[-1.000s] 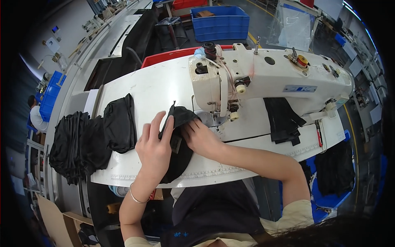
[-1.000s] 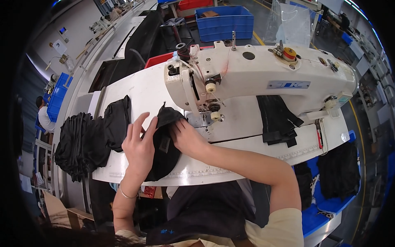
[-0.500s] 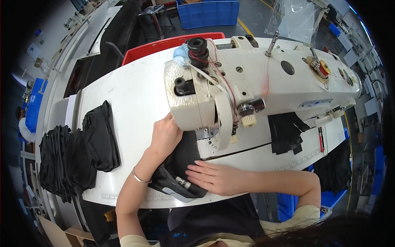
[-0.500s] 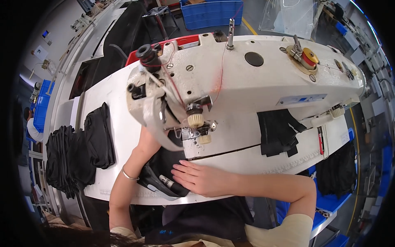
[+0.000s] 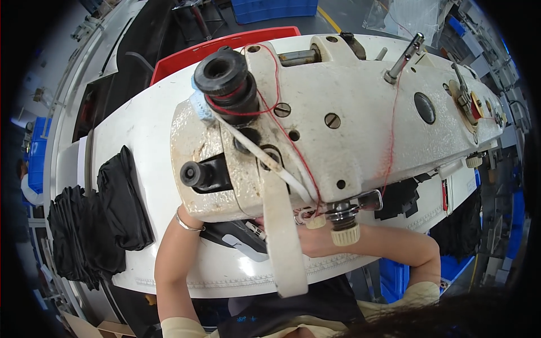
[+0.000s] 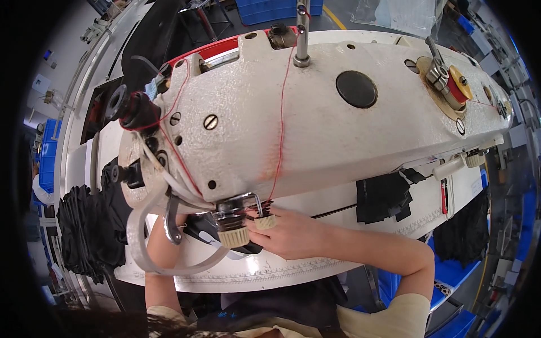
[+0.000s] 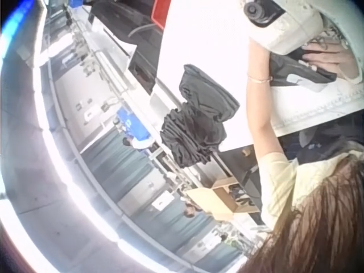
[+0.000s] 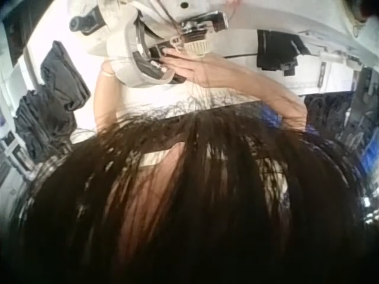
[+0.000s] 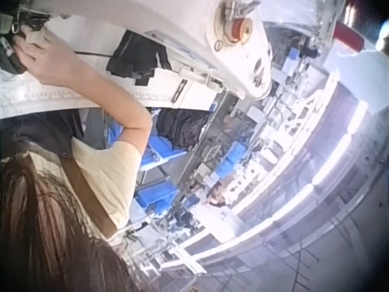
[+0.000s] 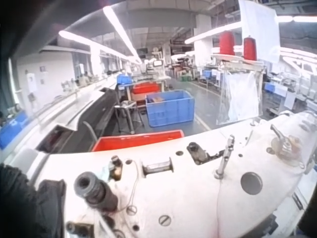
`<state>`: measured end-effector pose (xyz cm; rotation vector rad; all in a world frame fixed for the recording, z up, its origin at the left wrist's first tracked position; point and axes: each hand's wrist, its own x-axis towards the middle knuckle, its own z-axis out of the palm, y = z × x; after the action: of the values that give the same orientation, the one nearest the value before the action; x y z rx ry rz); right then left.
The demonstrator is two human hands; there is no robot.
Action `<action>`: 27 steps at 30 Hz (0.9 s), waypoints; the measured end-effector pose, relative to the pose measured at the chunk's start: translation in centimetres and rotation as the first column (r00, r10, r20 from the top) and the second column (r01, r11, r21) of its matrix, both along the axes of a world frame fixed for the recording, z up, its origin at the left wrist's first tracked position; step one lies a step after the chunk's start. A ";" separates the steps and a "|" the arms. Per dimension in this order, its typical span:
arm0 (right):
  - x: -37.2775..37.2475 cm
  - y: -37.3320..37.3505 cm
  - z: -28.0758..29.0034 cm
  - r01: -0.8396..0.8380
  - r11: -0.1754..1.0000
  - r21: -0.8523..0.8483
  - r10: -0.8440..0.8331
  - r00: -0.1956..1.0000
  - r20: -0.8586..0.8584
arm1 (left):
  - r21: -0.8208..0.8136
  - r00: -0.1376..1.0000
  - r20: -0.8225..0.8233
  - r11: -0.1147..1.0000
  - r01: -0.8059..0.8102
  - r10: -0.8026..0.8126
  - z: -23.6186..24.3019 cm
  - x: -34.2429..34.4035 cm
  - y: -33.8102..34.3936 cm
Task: Sewing pieces of black leather or fabric together using an industrial sewing machine in a workshop.
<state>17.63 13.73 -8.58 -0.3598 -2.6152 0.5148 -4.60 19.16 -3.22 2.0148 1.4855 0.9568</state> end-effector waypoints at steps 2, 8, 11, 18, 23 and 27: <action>0.6 0.1 0.8 -0.026 0.983 0.182 0.007 0.995 0.103 | -0.070 0.999 0.047 0.997 -0.012 0.015 0.0 0.0 -0.4; 0.3 -0.5 3.1 -0.059 0.962 -0.266 0.038 0.996 -0.081 | -0.203 0.966 0.257 0.978 0.038 0.016 1.6 -0.3 4.1; 4.7 0.4 7.4 0.275 0.826 -0.493 -0.268 0.960 0.087 | -0.240 0.934 0.358 0.965 0.106 -0.013 -0.3 -5.2 0.1; 12.5 11.0 1.2 0.769 0.515 0.379 -0.687 0.635 -0.354 | 0.028 0.954 -0.076 0.956 0.293 -0.290 6.3 1.5 -9.1; 12.3 12.6 -0.5 0.799 0.453 0.395 -0.709 0.592 -0.384 | 0.095 0.802 -0.155 0.800 0.593 -0.576 4.1 8.0 -9.6; 12.8 13.2 -1.4 0.821 0.401 0.406 -0.738 0.552 -0.387 | 0.285 0.880 -0.249 0.837 0.466 -0.405 -1.9 15.8 -3.0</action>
<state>30.47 26.89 -9.94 -1.2115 -1.9556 -0.5347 11.16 16.14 -5.14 2.5998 0.9006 0.8920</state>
